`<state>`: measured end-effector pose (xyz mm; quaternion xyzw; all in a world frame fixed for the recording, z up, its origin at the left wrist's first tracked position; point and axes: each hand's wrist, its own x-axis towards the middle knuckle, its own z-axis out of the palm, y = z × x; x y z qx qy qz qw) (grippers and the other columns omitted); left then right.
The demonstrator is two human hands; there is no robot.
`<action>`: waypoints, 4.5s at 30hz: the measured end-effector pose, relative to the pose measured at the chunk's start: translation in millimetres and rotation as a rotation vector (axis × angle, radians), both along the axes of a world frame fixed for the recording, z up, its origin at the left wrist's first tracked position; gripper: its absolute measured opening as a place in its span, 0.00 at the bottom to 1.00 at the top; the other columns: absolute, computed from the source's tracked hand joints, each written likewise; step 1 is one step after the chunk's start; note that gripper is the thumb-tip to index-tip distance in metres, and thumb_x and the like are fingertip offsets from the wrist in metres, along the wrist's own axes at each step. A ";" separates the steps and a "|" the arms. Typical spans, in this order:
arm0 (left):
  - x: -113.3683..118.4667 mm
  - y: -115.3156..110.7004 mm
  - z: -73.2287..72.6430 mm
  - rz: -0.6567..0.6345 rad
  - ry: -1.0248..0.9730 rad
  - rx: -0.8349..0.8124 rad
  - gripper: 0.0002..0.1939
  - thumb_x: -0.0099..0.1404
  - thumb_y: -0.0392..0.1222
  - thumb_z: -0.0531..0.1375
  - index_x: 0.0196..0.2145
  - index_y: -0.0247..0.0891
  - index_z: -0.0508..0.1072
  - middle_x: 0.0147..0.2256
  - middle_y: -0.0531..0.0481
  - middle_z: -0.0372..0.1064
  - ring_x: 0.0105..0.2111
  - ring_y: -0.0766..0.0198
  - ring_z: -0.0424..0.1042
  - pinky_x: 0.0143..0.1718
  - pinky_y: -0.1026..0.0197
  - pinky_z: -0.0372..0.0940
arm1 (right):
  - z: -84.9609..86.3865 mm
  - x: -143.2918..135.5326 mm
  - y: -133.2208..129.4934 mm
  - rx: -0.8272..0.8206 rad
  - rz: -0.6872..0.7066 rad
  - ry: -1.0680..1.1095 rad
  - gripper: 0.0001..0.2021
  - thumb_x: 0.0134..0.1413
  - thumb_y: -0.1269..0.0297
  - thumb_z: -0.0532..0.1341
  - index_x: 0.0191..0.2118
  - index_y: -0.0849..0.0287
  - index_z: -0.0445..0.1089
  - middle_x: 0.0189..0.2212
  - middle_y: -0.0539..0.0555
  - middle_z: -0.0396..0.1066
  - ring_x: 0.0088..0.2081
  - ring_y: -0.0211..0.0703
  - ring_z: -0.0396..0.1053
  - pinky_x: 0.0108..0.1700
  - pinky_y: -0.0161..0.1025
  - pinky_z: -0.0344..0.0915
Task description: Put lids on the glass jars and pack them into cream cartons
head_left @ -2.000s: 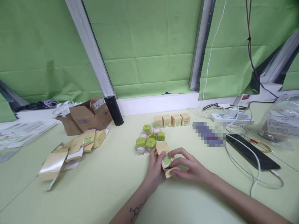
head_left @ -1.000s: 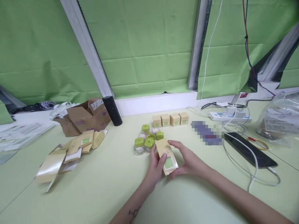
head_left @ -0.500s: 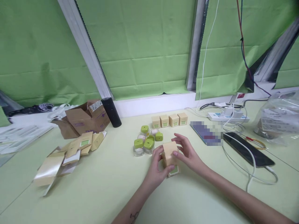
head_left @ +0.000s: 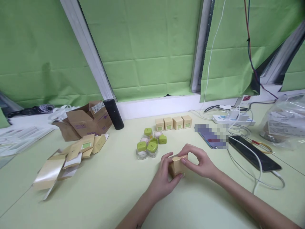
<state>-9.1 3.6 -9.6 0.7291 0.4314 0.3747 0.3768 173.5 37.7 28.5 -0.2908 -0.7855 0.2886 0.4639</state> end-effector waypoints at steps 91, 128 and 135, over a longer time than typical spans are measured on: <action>14.2 104.2 52.9 0.100 1.048 0.349 0.18 0.53 0.27 0.49 0.40 0.38 0.68 0.42 0.41 0.69 0.47 0.52 0.64 0.48 0.52 0.58 | -41.3 -4.2 42.9 -0.561 -0.089 0.266 0.21 0.46 0.48 0.61 0.36 0.63 0.69 0.34 0.54 0.70 0.38 0.45 0.67 0.42 0.40 0.62; -4.9 10.7 -2.0 0.257 0.462 0.635 0.26 0.61 0.29 0.51 0.56 0.47 0.57 0.51 0.43 0.55 0.50 0.56 0.62 0.45 0.54 0.66 | -14.2 -2.9 5.4 -0.488 0.009 -0.080 0.14 0.50 0.61 0.58 0.44 0.56 0.67 0.33 0.52 0.70 0.35 0.43 0.68 0.39 0.40 0.63; -2.3 6.9 1.7 0.278 0.489 0.711 0.26 0.61 0.29 0.50 0.55 0.46 0.57 0.50 0.42 0.55 0.49 0.57 0.62 0.43 0.56 0.68 | -26.4 -20.0 -5.0 -1.109 0.131 0.455 0.09 0.48 0.59 0.57 0.37 0.55 0.64 0.26 0.46 0.62 0.22 0.34 0.61 0.21 0.33 0.63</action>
